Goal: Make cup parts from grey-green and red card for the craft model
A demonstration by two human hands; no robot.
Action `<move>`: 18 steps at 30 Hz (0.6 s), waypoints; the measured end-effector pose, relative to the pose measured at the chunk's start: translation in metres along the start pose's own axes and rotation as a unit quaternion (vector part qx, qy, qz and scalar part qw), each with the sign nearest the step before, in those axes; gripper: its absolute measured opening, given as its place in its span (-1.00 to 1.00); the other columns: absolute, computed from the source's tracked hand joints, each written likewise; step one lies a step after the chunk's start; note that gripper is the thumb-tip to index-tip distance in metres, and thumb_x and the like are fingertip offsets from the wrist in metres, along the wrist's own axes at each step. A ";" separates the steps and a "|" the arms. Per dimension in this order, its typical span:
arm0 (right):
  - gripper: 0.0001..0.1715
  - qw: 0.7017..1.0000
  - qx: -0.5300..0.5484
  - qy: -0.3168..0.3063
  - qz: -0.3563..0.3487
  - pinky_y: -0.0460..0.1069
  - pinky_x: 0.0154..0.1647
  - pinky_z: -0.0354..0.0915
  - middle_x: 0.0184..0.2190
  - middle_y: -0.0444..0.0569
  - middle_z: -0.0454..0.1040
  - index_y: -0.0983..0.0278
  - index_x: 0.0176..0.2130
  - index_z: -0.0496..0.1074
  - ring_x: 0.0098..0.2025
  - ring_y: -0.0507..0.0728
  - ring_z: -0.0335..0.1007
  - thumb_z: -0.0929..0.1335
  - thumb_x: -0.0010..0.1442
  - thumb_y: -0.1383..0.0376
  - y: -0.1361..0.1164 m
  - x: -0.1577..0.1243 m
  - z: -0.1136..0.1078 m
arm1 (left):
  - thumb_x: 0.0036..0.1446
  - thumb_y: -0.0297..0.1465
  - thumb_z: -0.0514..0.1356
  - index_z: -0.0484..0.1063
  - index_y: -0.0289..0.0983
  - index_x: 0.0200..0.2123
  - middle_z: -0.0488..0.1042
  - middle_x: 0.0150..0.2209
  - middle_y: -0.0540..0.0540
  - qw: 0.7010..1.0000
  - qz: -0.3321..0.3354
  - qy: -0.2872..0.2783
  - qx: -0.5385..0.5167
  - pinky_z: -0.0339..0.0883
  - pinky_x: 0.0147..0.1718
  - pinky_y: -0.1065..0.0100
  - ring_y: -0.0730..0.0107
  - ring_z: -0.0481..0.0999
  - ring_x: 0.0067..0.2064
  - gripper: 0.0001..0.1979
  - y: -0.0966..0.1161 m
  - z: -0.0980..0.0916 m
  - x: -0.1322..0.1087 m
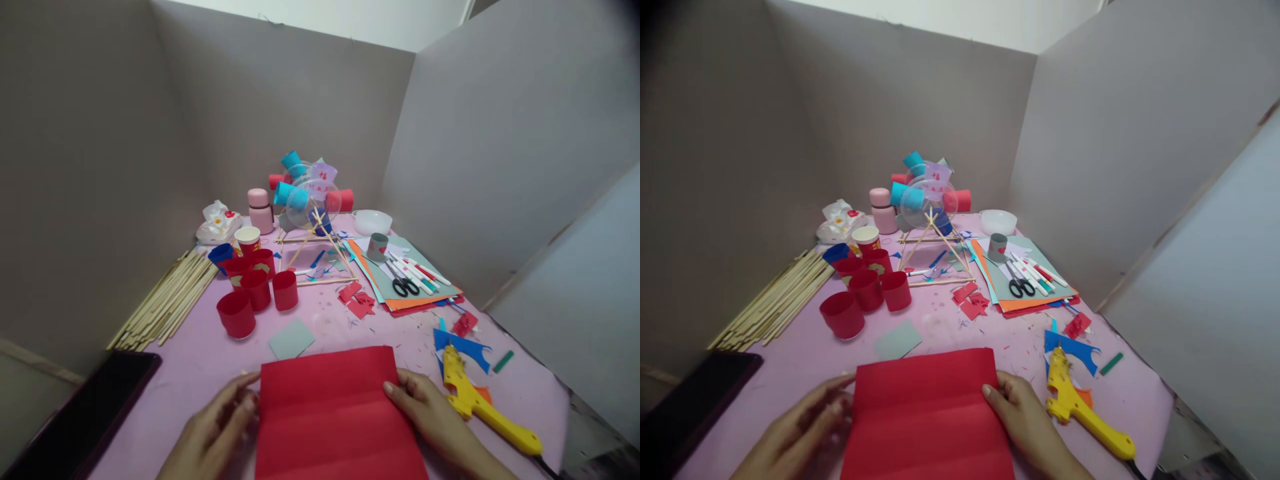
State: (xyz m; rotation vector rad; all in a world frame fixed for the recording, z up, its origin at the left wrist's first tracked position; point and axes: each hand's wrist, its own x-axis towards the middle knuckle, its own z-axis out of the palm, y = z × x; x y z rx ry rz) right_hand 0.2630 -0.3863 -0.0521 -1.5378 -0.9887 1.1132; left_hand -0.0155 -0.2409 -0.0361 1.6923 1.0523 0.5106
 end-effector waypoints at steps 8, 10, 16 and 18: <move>-0.71 0.988 -0.155 0.012 0.005 -0.03 -0.40 0.18 -0.45 -0.03 0.48 0.30 -0.44 0.38 -0.37 0.16 0.35 0.24 0.19 0.17 -0.004 0.010 -0.006 | 0.19 -0.34 -0.01 0.42 -0.28 -0.22 0.48 -0.17 -0.21 0.928 0.120 0.068 0.347 0.24 -0.11 0.13 0.06 0.43 -0.11 -0.75 0.054 0.017 0.052; -0.71 0.986 -0.168 0.013 0.003 -0.04 -0.40 0.18 -0.46 -0.03 0.47 0.29 -0.44 0.36 -0.37 0.16 0.35 0.23 0.19 0.18 -0.003 0.010 -0.006 | 0.13 -0.41 0.08 0.41 -0.37 -0.20 0.44 -0.17 -0.29 0.914 0.120 0.076 0.381 0.23 -0.12 0.05 -0.02 0.39 -0.09 -0.79 0.053 0.030 0.068; -0.67 0.984 -0.177 0.014 0.001 -0.02 -0.38 0.22 -0.42 0.01 0.50 0.30 -0.41 0.36 -0.35 0.19 0.38 0.21 0.20 0.14 -0.001 0.009 -0.006 | 0.14 -0.38 0.18 0.36 -0.29 -0.34 0.41 -0.33 -0.02 0.924 0.115 0.070 0.357 0.28 -0.21 0.20 0.31 0.42 -0.24 -0.91 0.042 0.030 0.088; -0.67 0.985 -0.170 0.008 0.000 -0.02 -0.36 0.23 -0.40 0.01 0.52 0.29 -0.40 0.37 -0.34 0.19 0.40 0.20 0.21 0.14 -0.001 0.008 -0.006 | 0.22 -0.36 0.06 0.35 -0.28 -0.32 0.43 -0.36 -0.01 0.939 0.123 0.061 0.316 0.28 -0.27 0.27 0.34 0.43 -0.30 -0.86 0.050 0.020 0.081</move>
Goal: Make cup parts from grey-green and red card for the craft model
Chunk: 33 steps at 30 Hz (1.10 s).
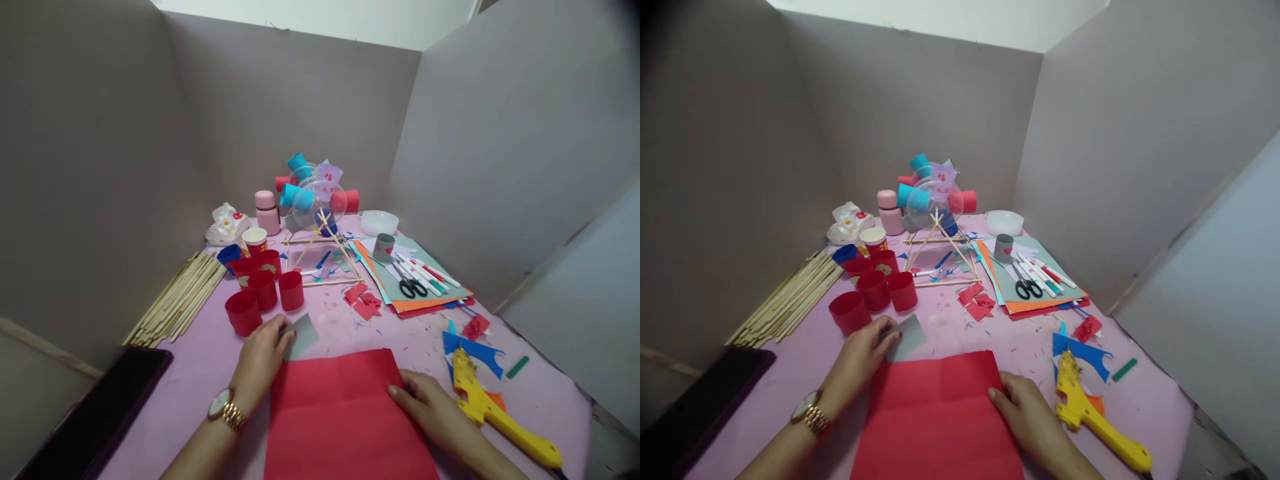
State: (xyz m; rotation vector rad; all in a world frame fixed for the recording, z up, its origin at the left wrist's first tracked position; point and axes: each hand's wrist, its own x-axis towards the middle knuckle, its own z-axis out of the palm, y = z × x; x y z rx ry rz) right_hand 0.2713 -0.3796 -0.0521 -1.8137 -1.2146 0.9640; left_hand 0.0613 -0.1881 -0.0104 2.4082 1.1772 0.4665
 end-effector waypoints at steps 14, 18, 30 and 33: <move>-0.72 1.000 0.024 0.008 -0.001 -0.02 -0.37 0.24 -0.43 -0.04 0.51 0.27 -0.39 0.41 -0.34 0.19 0.40 0.23 0.18 0.17 -0.001 -0.002 0.000 | 0.09 -0.36 0.08 0.38 -0.23 -0.48 0.42 -0.34 -0.11 0.991 0.062 -0.107 -0.050 0.21 -0.24 0.25 0.20 0.38 -0.24 -0.85 0.002 0.003 -0.028; -0.73 1.000 0.027 0.005 0.004 -0.02 -0.40 0.24 -0.44 -0.03 0.51 0.28 -0.41 0.41 -0.37 0.18 0.39 0.24 0.18 0.18 -0.002 -0.002 -0.001 | 0.07 -0.41 0.07 0.38 -0.23 -0.43 0.43 -0.33 -0.10 0.992 0.051 -0.102 -0.046 0.19 -0.24 0.26 0.21 0.38 -0.24 -0.90 0.003 0.002 -0.031; -0.67 0.999 -0.013 0.041 0.002 0.04 -0.34 0.29 -0.41 0.00 0.53 0.29 -0.31 0.43 -0.34 0.22 0.43 0.24 0.17 0.11 0.003 -0.004 -0.002 | 0.01 -0.39 0.10 0.44 -0.26 -0.47 0.50 -0.44 -0.07 0.988 0.001 -0.128 -0.090 0.15 -0.40 0.33 0.26 0.42 -0.38 -0.87 -0.007 0.000 -0.032; -0.55 0.973 -0.098 0.197 -0.066 0.19 0.00 0.18 -0.06 0.18 0.42 0.31 -0.02 0.31 -0.01 0.33 0.30 0.26 0.19 0.09 -0.006 -0.006 -0.005 | 0.02 -0.36 0.10 0.45 -0.26 -0.47 0.50 -0.49 -0.03 0.982 -0.013 -0.142 -0.126 0.15 -0.45 0.37 0.29 0.42 -0.42 -0.84 -0.007 -0.004 -0.034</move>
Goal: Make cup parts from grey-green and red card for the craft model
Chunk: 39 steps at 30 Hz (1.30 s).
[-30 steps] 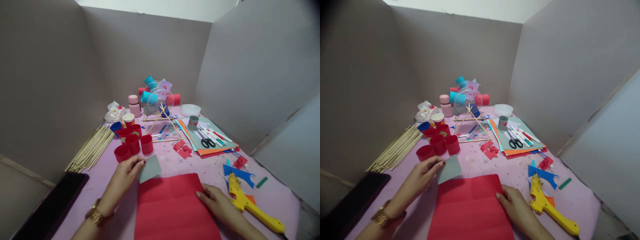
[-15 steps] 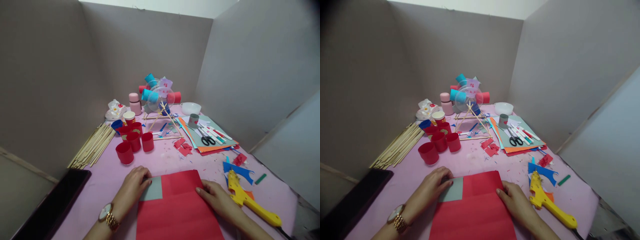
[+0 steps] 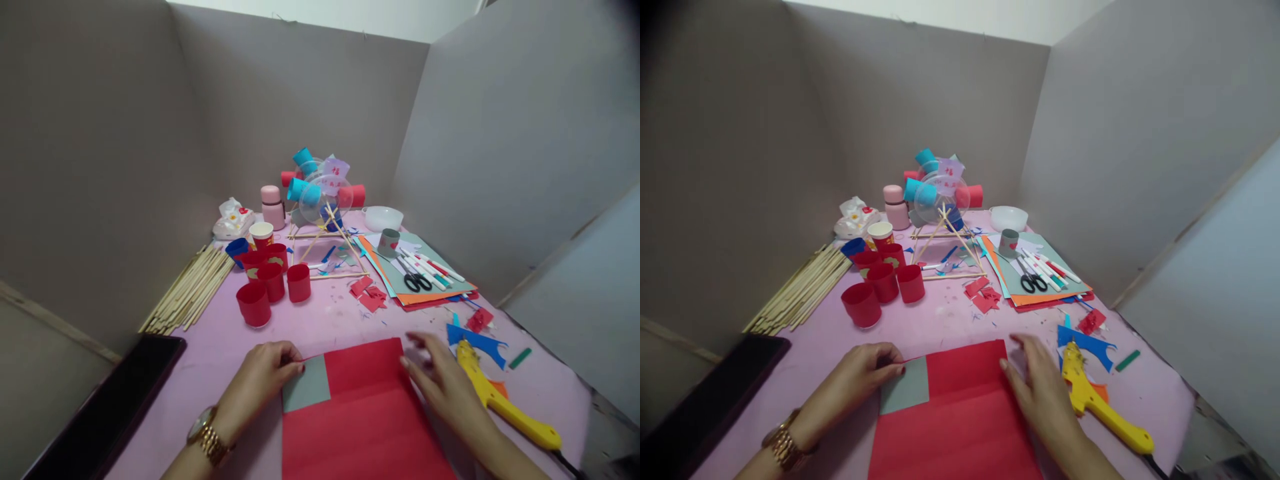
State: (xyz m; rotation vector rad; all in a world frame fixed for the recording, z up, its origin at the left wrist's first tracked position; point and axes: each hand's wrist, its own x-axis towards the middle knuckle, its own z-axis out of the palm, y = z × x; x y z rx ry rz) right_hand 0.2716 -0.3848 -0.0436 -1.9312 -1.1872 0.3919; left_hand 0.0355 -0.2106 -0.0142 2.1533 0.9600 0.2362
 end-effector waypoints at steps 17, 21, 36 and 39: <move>-0.70 0.964 -0.052 -0.224 -0.132 -0.11 -0.45 0.09 -0.68 -0.25 0.22 0.29 -0.58 0.36 -0.55 -0.01 0.14 0.33 0.16 0.33 -0.079 0.035 0.049 | -0.07 -0.19 0.31 0.39 -0.30 -0.12 0.58 -0.25 -0.17 0.900 -0.021 -0.060 -0.431 0.36 -0.23 0.23 0.21 0.54 -0.29 -0.54 0.004 0.024 -0.030; -0.77 0.969 -0.037 -0.215 -0.111 -0.12 -0.48 0.10 -0.62 -0.21 0.30 0.28 -0.51 0.41 -0.51 0.01 0.20 0.31 0.17 0.30 -0.075 0.032 0.052 | -0.06 -0.25 0.33 0.42 -0.31 -0.25 0.59 -0.32 -0.14 0.875 -0.046 -0.044 -0.479 0.36 -0.30 0.29 0.24 0.56 -0.35 -0.67 0.005 0.040 -0.032; -0.71 0.968 -0.096 -0.190 -0.131 0.24 0.12 -0.09 -0.30 0.00 0.58 0.26 -0.37 0.46 -0.18 0.18 0.44 0.21 0.30 0.37 -0.073 0.025 0.056 | -0.04 -0.11 0.32 0.49 -0.31 -0.40 0.50 -0.53 0.02 0.864 -0.095 -0.012 -0.494 0.23 -0.51 0.48 0.48 0.38 -0.51 -0.65 -0.001 0.045 -0.030; -0.68 0.968 -0.098 -0.191 -0.127 0.23 0.13 -0.08 -0.36 -0.01 0.58 0.28 -0.42 0.45 -0.25 0.15 0.44 0.21 0.29 0.38 -0.073 0.028 0.059 | -0.03 -0.16 0.33 0.49 -0.30 -0.43 0.49 -0.54 0.04 0.865 -0.093 -0.014 -0.493 0.24 -0.48 0.47 0.48 0.38 -0.51 -0.70 0.000 0.044 -0.029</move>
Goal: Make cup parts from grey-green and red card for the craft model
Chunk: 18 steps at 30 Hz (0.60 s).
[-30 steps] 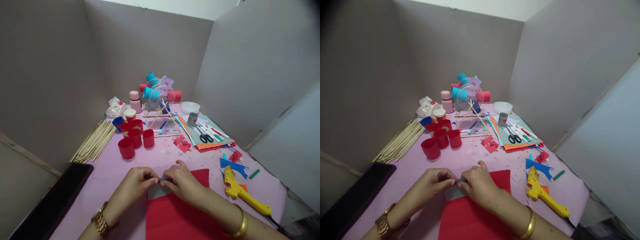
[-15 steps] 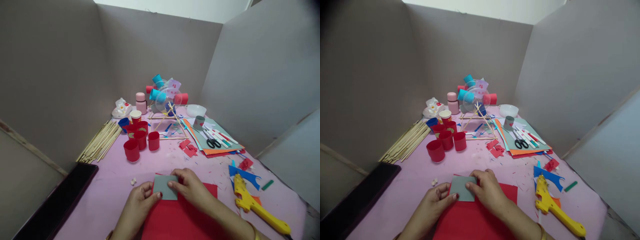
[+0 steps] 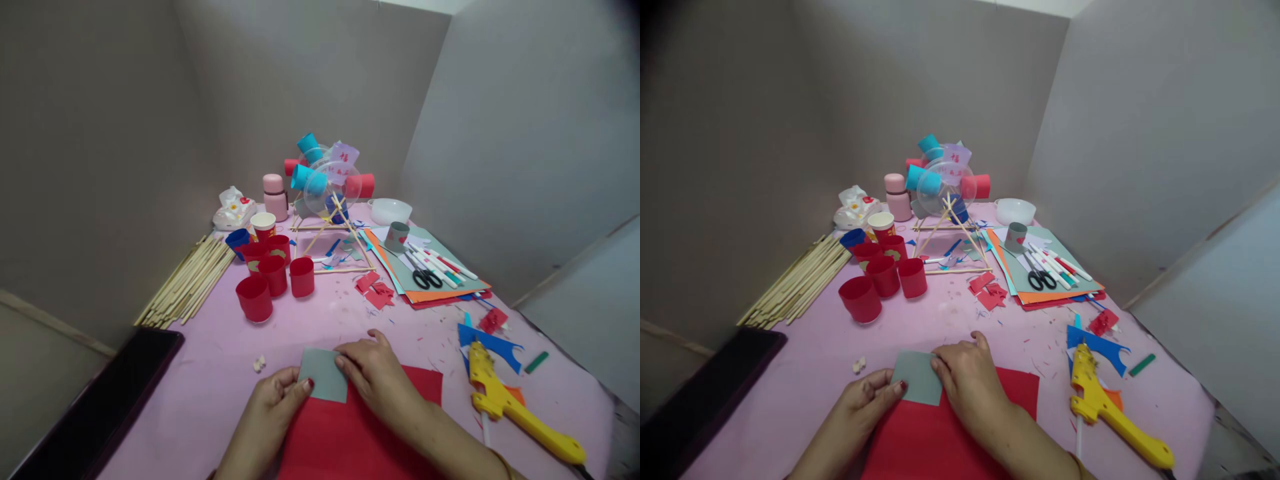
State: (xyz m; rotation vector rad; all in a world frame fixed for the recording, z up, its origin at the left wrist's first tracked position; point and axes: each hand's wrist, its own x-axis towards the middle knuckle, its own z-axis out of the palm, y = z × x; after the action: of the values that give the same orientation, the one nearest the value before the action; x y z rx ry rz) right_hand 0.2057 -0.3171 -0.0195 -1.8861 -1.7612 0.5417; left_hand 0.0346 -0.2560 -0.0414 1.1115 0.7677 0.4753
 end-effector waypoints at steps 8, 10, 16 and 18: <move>-0.78 0.999 0.044 -0.011 0.021 0.19 0.15 -0.05 -0.49 -0.14 0.49 0.30 -0.40 0.45 -0.42 0.04 0.34 0.27 0.25 0.37 0.004 0.001 0.002 | -0.04 -0.21 0.34 0.52 -0.31 -0.33 0.52 -0.51 -0.01 1.000 -0.009 -0.023 -0.015 0.30 -0.40 0.40 0.38 0.46 -0.46 -0.71 0.001 -0.001 -0.003; -0.80 0.998 0.059 -0.011 0.024 0.15 0.14 -0.01 -0.52 -0.17 0.46 0.30 -0.41 0.44 -0.44 0.02 0.31 0.29 0.23 0.38 0.005 0.001 0.002 | -0.03 -0.22 0.34 0.52 -0.32 -0.30 0.54 -0.49 -0.03 0.999 -0.011 -0.028 -0.022 0.32 -0.37 0.38 0.34 0.48 -0.43 -0.71 -0.001 -0.003 -0.003; -0.79 0.996 0.083 -0.015 0.025 0.14 0.13 -0.01 -0.52 -0.17 0.47 0.29 -0.44 0.45 -0.43 0.04 0.31 0.30 0.22 0.37 0.006 0.004 0.000 | -0.02 -0.26 0.34 0.52 -0.33 -0.26 0.56 -0.45 -0.07 0.999 -0.013 -0.038 -0.033 0.32 -0.37 0.38 0.32 0.50 -0.40 -0.71 -0.004 -0.006 -0.002; -0.79 0.996 0.085 -0.015 0.026 0.14 0.12 -0.02 -0.52 -0.16 0.48 0.28 -0.44 0.45 -0.42 0.05 0.33 0.30 0.21 0.37 0.005 0.005 0.000 | -0.01 -0.26 0.33 0.52 -0.32 -0.26 0.56 -0.44 -0.08 0.998 -0.016 -0.040 -0.038 0.32 -0.37 0.38 0.32 0.50 -0.40 -0.72 -0.003 -0.006 -0.002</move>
State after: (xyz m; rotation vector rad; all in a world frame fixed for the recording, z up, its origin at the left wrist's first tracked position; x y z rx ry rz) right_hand 0.2104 -0.3124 -0.0221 -1.8184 -1.6336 0.7198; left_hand 0.0287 -0.2550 -0.0449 1.0406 0.6909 0.4272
